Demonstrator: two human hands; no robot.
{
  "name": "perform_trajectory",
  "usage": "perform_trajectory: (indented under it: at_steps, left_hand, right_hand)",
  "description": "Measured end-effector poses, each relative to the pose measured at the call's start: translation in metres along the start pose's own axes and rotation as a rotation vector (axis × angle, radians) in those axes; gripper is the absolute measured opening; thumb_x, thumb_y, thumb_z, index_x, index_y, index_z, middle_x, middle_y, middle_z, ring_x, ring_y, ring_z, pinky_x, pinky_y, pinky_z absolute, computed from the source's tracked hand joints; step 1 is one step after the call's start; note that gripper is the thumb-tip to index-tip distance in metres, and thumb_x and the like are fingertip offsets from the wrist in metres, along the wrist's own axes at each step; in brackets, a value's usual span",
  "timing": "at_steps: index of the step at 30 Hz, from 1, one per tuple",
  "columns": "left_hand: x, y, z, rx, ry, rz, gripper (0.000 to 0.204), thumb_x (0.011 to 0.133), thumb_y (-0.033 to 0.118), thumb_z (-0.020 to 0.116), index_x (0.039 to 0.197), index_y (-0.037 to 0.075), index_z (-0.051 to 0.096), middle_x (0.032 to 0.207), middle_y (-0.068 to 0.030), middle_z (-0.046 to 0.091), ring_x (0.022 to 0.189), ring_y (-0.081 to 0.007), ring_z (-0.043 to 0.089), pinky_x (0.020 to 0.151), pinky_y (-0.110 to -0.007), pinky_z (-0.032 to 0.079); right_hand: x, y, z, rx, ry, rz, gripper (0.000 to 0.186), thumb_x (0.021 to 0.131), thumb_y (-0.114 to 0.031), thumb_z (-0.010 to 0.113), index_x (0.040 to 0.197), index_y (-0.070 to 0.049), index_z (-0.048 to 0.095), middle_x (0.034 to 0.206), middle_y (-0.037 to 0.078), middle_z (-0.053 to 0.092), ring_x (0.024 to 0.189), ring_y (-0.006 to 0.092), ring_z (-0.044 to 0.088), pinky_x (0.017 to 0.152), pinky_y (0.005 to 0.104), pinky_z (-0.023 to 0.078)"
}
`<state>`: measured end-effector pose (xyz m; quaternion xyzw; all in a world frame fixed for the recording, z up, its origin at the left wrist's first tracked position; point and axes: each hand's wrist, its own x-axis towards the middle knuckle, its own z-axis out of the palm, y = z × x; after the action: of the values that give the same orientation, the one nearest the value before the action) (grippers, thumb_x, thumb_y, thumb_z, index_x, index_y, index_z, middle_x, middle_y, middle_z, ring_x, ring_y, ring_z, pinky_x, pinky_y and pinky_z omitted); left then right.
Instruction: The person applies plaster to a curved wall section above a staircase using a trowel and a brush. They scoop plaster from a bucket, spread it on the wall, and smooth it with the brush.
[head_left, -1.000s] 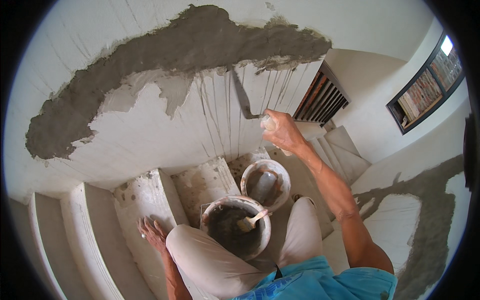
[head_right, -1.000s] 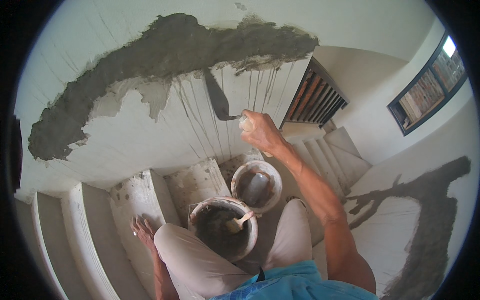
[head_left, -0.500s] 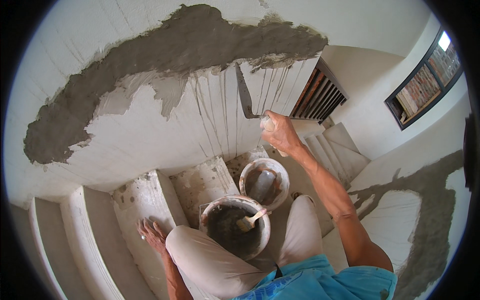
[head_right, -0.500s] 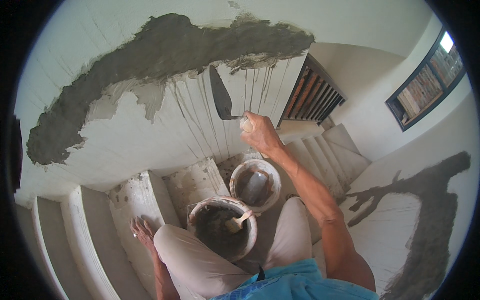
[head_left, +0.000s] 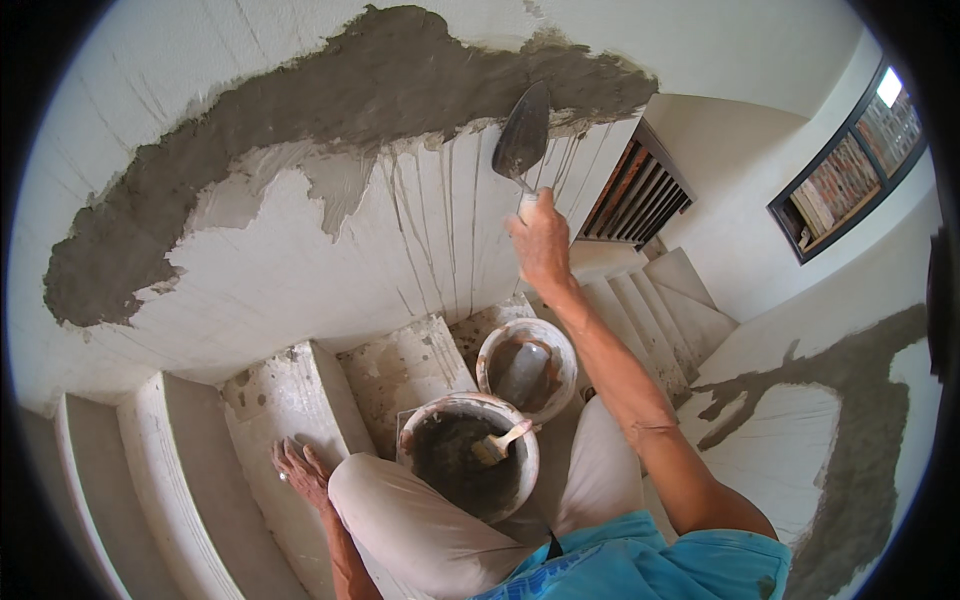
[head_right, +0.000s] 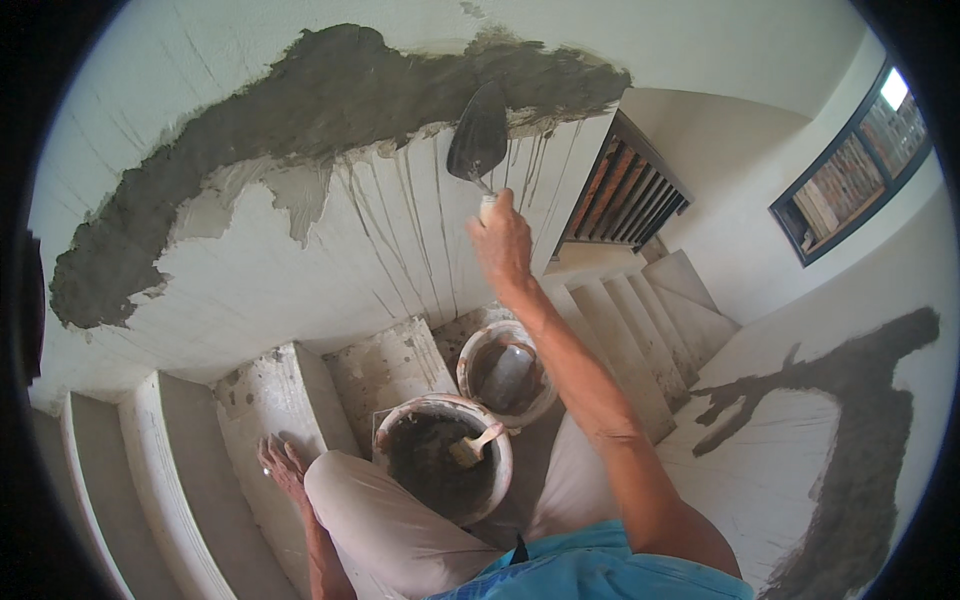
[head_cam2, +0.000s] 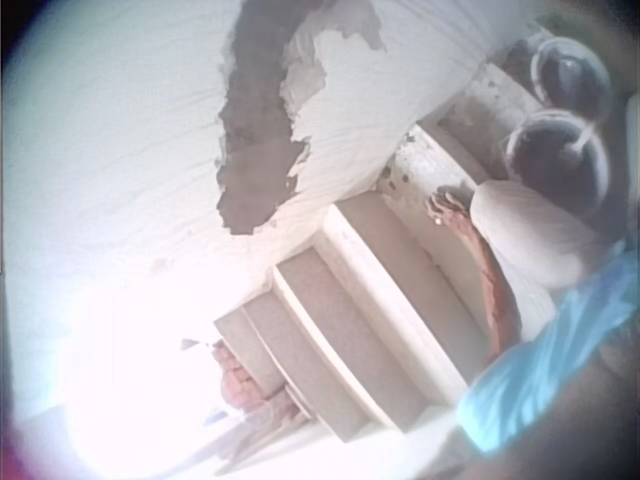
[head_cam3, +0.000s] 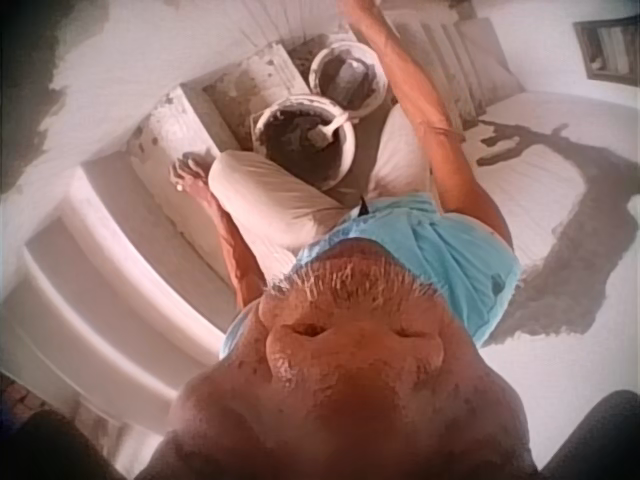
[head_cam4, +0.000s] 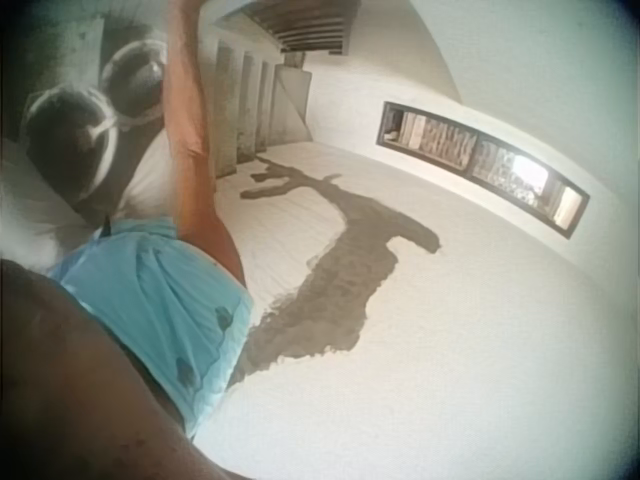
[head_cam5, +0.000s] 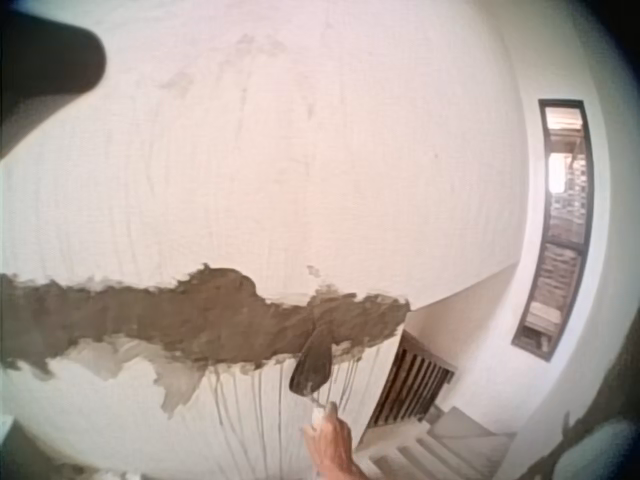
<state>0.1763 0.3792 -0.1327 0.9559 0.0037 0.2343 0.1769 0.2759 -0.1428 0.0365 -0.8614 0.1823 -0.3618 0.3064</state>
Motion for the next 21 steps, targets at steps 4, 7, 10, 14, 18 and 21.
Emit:
perform_trajectory:
  at_steps: [4, 7, 10, 14, 18, 21]
  left_hand:
    - [-0.001, 0.004, -0.004, 0.022, -0.014, 0.013, 0.044, 0.104, 0.030, 0.052, 0.134, -0.002, 0.054, 0.141, -0.0244, 0.049, 0.135, -0.0429, 0.042, 0.111, -0.052, 0.035]
    - [0.002, 0.011, -0.008, 0.059, -0.032, -0.001, 0.043, 0.105, 0.030, 0.051, 0.134, -0.001, 0.053, 0.141, -0.0241, 0.049, 0.135, -0.0417, 0.042, 0.111, -0.051, 0.034]
    - [0.001, 0.005, -0.006, 0.082, -0.029, 0.022, 0.044, 0.104, 0.031, 0.051, 0.135, -0.001, 0.053, 0.142, -0.0230, 0.049, 0.136, -0.0410, 0.042, 0.111, -0.051, 0.034]
    - [-0.001, -0.001, -0.004, 0.073, -0.033, -0.022, 0.044, 0.103, 0.030, 0.053, 0.135, -0.001, 0.054, 0.142, -0.0232, 0.048, 0.136, -0.0425, 0.041, 0.111, -0.052, 0.036]
    - [-0.001, -0.007, 0.002, 0.026, -0.030, -0.023, 0.044, 0.103, 0.031, 0.053, 0.135, 0.000, 0.055, 0.143, -0.0235, 0.048, 0.135, -0.0423, 0.041, 0.111, -0.051, 0.036]
    - [0.000, -0.004, 0.001, 0.011, -0.027, -0.018, 0.044, 0.103, 0.031, 0.052, 0.134, 0.000, 0.055, 0.142, -0.0238, 0.048, 0.136, -0.0422, 0.042, 0.111, -0.051, 0.036]
  right_hand:
    - [-0.005, -0.033, 0.005, 0.026, -0.095, 0.042, 0.038, 0.085, -0.010, 0.070, 0.105, 0.008, 0.042, 0.076, 0.031, 0.064, 0.076, 0.0454, 0.070, 0.065, 0.0481, 0.057]
    - [-0.017, -0.037, 0.001, 0.008, -0.157, 0.024, 0.038, 0.085, -0.010, 0.069, 0.106, 0.009, 0.043, 0.074, 0.029, 0.063, 0.073, 0.0441, 0.070, 0.063, 0.0466, 0.056]
    - [-0.037, -0.034, -0.005, 0.017, -0.245, 0.019, 0.037, 0.084, -0.009, 0.069, 0.106, 0.010, 0.045, 0.072, 0.027, 0.063, 0.069, 0.0438, 0.068, 0.062, 0.0465, 0.054]
    - [-0.048, -0.027, -0.027, 0.092, -0.241, 0.019, 0.035, 0.083, -0.011, 0.070, 0.104, 0.006, 0.048, 0.074, 0.028, 0.064, 0.074, 0.0472, 0.068, 0.066, 0.0522, 0.053]
    - [-0.025, -0.017, -0.039, 0.219, -0.101, 0.102, 0.034, 0.083, -0.012, 0.071, 0.103, 0.004, 0.049, 0.074, 0.026, 0.064, 0.071, 0.0454, 0.067, 0.065, 0.0523, 0.052]
    - [-0.003, -0.020, -0.026, 0.216, -0.057, 0.125, 0.033, 0.083, -0.011, 0.071, 0.101, 0.003, 0.048, 0.074, 0.025, 0.064, 0.069, 0.0431, 0.068, 0.062, 0.0493, 0.052]
